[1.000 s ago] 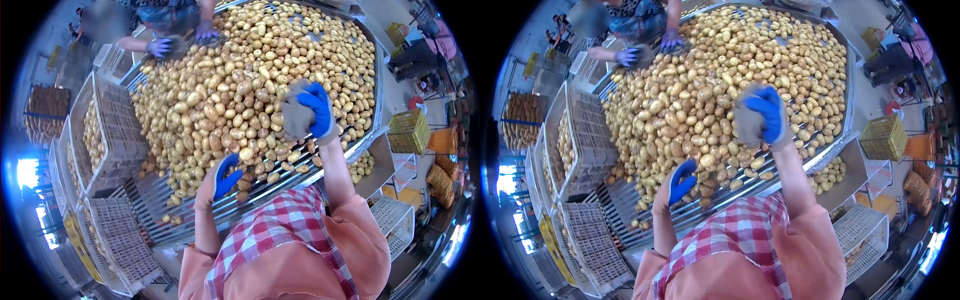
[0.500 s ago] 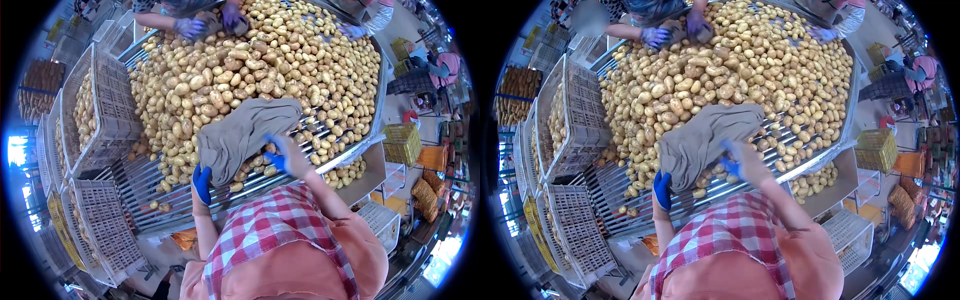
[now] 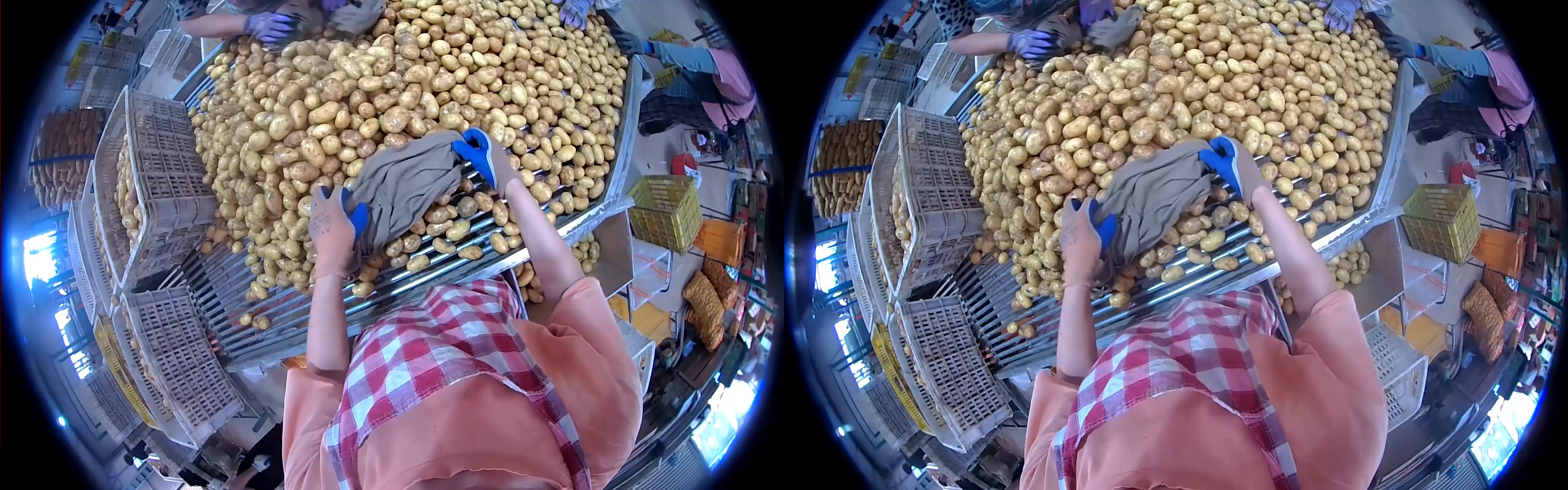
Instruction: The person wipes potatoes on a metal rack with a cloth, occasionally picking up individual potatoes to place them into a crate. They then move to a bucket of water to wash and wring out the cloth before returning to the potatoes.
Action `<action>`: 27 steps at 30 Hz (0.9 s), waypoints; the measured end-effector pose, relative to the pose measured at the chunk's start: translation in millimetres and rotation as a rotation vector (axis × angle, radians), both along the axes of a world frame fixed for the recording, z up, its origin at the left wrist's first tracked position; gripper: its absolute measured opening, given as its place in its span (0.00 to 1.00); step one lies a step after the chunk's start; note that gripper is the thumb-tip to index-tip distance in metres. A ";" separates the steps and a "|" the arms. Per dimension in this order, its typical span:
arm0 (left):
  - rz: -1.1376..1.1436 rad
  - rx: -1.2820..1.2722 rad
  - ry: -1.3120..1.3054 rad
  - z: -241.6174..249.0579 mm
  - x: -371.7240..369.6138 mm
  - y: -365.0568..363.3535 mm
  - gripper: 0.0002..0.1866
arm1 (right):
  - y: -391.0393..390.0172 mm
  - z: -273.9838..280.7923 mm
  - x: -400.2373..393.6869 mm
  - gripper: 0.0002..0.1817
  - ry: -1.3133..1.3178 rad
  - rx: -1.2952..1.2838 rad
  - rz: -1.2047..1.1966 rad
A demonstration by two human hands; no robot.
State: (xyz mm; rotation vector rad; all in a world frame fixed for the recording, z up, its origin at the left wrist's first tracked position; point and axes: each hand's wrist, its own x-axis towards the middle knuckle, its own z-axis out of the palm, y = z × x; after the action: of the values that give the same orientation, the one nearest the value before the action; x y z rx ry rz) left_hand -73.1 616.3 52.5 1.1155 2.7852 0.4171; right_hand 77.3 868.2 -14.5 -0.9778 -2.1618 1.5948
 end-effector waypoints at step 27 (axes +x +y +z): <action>0.276 0.268 -0.196 -1.0 4.5 -129.6 0.14 | -57.9 16.6 80.7 0.27 0.223 -0.651 0.321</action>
State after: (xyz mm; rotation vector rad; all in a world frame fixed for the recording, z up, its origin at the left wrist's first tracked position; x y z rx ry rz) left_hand -68.6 486.8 51.5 0.6815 2.7679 0.8980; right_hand 158.0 810.3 2.1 -0.5639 -1.7318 2.5149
